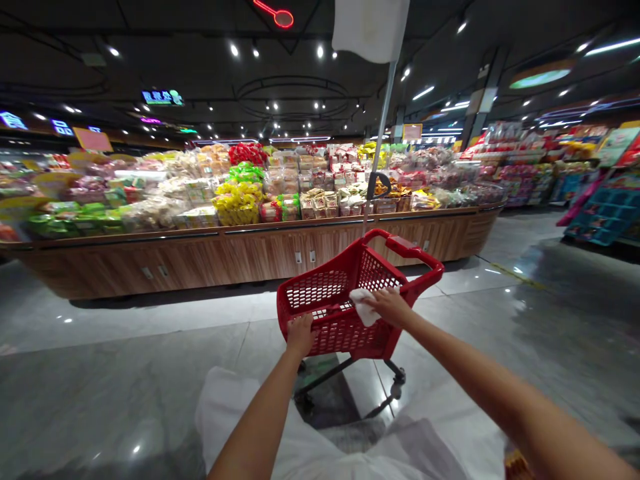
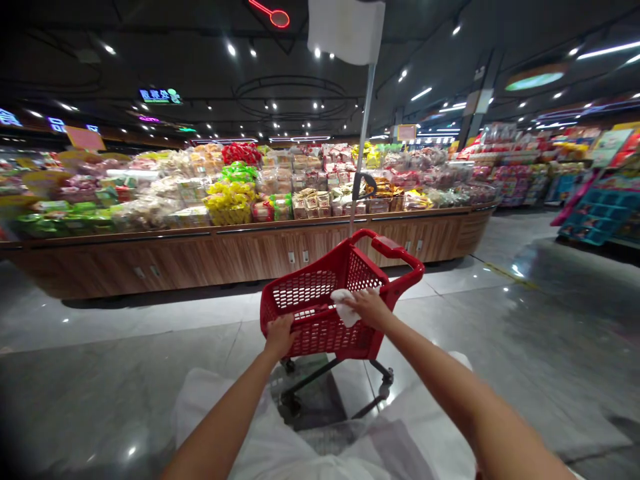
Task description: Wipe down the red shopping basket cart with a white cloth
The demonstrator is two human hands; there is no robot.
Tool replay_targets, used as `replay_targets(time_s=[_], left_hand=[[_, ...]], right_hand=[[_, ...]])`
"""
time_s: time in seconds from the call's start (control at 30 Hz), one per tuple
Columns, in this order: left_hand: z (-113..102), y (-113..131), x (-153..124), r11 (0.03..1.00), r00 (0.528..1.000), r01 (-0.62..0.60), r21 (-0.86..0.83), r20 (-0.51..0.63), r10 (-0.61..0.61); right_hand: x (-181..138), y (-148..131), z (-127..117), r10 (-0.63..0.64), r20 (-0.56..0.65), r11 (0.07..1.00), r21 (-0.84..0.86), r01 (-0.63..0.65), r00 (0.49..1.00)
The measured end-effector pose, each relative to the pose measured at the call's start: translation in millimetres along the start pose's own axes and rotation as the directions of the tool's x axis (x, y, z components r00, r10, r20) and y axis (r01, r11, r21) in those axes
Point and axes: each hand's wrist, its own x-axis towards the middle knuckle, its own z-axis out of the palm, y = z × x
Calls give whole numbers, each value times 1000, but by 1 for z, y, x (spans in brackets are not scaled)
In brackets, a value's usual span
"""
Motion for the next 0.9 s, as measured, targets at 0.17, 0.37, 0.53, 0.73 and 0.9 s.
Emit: replay_targets(time_s=[0.17,0.37,0.53,0.73,0.9], left_hand=[[1,9,4,1000,1000,15,-7,-13,-15],[2,33,4,998,997,58,-15,-42,-59],[4,36,0,999,998,38,-14,-45,-39],[3,20,-2,999,1000,19,-32,-16,-19],[-1,-2,5,999,1000,-24,-38,11,24]], right_hand=[[-52,93,-25,63,-64,986,-148,-72,996],[-28,32,0,209,-66,974,-76,-214,976],[21,-68,24,154,-12,982,110,-152,988],[35,-72,12,-24,27,991,130,21,999],[10,4,-13,-99,100,995,-17,102,990]])
